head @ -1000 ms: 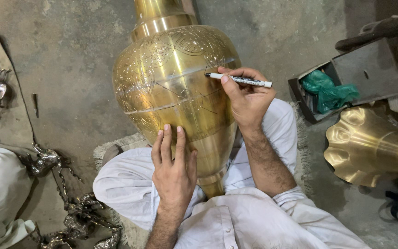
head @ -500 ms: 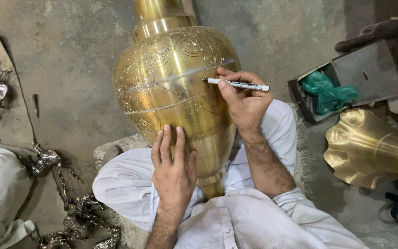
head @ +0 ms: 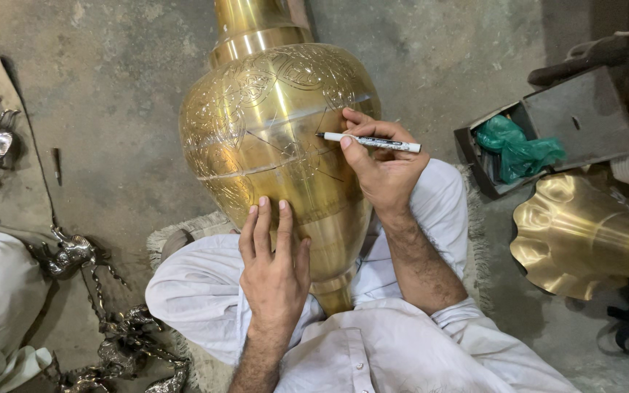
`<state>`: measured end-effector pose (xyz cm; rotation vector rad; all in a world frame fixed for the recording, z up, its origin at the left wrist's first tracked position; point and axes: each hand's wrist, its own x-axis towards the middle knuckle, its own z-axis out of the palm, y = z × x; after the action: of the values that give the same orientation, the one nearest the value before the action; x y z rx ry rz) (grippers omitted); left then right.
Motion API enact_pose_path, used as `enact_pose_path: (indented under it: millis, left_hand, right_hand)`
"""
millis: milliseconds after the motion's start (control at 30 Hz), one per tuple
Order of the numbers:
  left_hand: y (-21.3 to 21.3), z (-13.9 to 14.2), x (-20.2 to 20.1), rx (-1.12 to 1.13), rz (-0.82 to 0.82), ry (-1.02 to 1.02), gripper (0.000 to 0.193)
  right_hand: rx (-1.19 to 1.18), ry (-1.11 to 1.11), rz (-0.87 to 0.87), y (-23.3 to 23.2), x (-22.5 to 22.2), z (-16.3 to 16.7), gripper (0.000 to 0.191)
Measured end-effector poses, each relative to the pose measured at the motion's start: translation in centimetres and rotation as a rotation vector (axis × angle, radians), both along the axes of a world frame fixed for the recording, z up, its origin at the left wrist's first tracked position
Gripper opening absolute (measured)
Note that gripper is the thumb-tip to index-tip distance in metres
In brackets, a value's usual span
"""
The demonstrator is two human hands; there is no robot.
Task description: The person sits cross-legged on the workshop floor with a large brass vase on their lap. They first tap a chisel against the vase with a wooden mallet, then use a marker to draw decorative pattern lines on the vase surface, steadying the vase with the other hand.
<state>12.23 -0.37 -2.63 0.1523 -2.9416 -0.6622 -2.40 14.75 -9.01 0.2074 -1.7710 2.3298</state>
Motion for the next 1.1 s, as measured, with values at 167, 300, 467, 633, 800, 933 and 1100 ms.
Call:
enact_pose_path:
  millis: [167, 300, 467, 633, 800, 933, 1100]
  left_hand:
    - [0.0, 0.0, 0.0, 0.0, -0.004, 0.004, 0.066]
    - [0.0, -0.1, 0.0, -0.004, -0.006, 0.004, 0.066]
    - [-0.1, -0.1, 0.0, -0.014, -0.004, 0.001, 0.065]
    - [-0.1, 0.0, 0.1, -0.018, 0.003, -0.006, 0.066]
    - [0.0, 0.2, 0.1, -0.003, 0.003, -0.011, 0.066]
    - [0.1, 0.3, 0.0, 0.012, 0.006, -0.003, 0.066]
    - [0.2, 0.2, 0.0, 0.009, -0.003, 0.012, 0.065]
  right_hand:
    - [0.037, 0.021, 0.011, 0.2, 0.2, -0.1, 0.011]
    - [0.027, 0.018, 0.02, 0.0, 0.3, 0.0, 0.011]
    - [0.06, 0.018, 0.012, -0.1, 0.5, 0.1, 0.011]
    - [0.049, 0.072, 0.035, 0.0, 0.5, -0.2, 0.01]
    - [-0.232, 0.001, -0.054, 0.9, -1.2, -0.5, 0.009]
    - [-0.293, -0.107, -0.125, 1.9, -1.6, 0.0, 0.01]
    - [-0.264, -0.085, -0.048, 1.6, -1.1, 0.5, 0.009]
